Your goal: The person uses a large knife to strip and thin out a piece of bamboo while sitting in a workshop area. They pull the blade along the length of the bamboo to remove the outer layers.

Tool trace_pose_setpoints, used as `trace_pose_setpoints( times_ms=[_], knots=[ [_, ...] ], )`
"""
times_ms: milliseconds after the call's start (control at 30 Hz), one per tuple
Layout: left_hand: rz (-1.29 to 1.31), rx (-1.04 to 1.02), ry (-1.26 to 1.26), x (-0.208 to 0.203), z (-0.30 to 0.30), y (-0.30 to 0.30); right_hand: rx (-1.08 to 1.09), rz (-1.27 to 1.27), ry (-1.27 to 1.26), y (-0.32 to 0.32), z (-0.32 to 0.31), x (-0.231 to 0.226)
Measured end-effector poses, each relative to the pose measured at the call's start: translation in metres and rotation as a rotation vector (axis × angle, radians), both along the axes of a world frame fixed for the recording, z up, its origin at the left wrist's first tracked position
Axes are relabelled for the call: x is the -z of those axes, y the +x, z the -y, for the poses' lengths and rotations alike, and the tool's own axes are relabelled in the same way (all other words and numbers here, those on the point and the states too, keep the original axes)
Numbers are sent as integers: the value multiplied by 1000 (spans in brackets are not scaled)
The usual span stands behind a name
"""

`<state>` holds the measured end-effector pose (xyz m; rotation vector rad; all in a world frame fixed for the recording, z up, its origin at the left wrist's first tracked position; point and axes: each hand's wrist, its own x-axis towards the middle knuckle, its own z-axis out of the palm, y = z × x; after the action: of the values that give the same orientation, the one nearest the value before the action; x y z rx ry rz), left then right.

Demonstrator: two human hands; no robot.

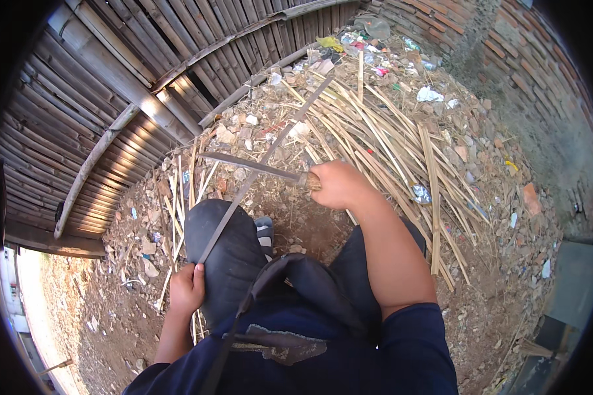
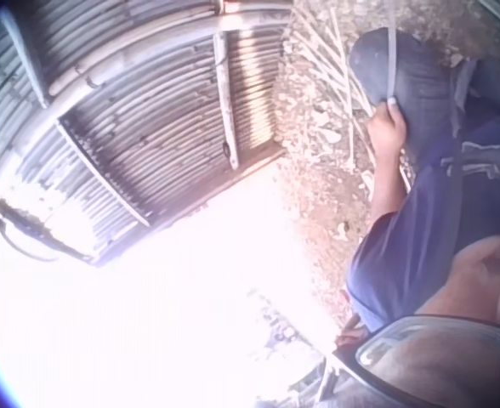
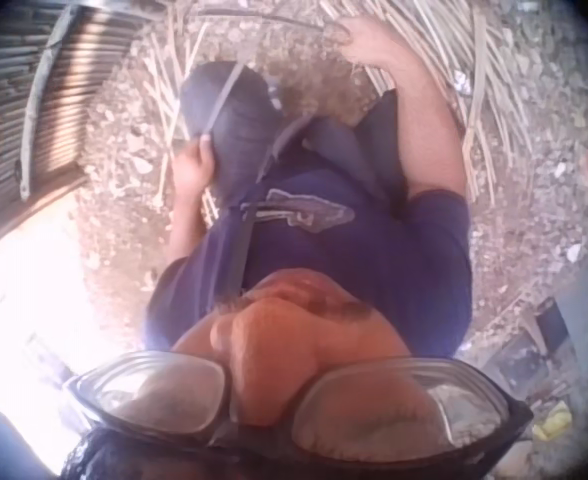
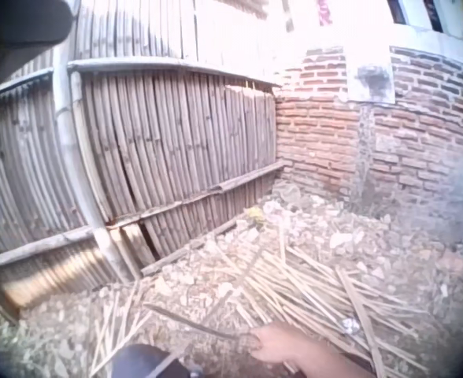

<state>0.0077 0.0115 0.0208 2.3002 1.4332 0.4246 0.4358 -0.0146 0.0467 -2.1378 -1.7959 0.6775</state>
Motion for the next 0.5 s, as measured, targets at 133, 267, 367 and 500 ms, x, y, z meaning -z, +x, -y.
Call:
trace_pose_setpoints(
  times_ms=[133, 267, 367, 500],
  knots=[
    [-6, -8, -9, -2, 0, -3, -223, 38, -70, -25, -2, -14],
    [17, -14, 46, 6, 1, -1, -123, -68, 2, 21, -5, 15],
    [10, -13, 37, 1, 0, 0, 251, -156, 31, 42, -11, 15],
    [12, -1, 33, 1, -2, -1, 138, -79, 50, 17, -1, -2]
  ],
)
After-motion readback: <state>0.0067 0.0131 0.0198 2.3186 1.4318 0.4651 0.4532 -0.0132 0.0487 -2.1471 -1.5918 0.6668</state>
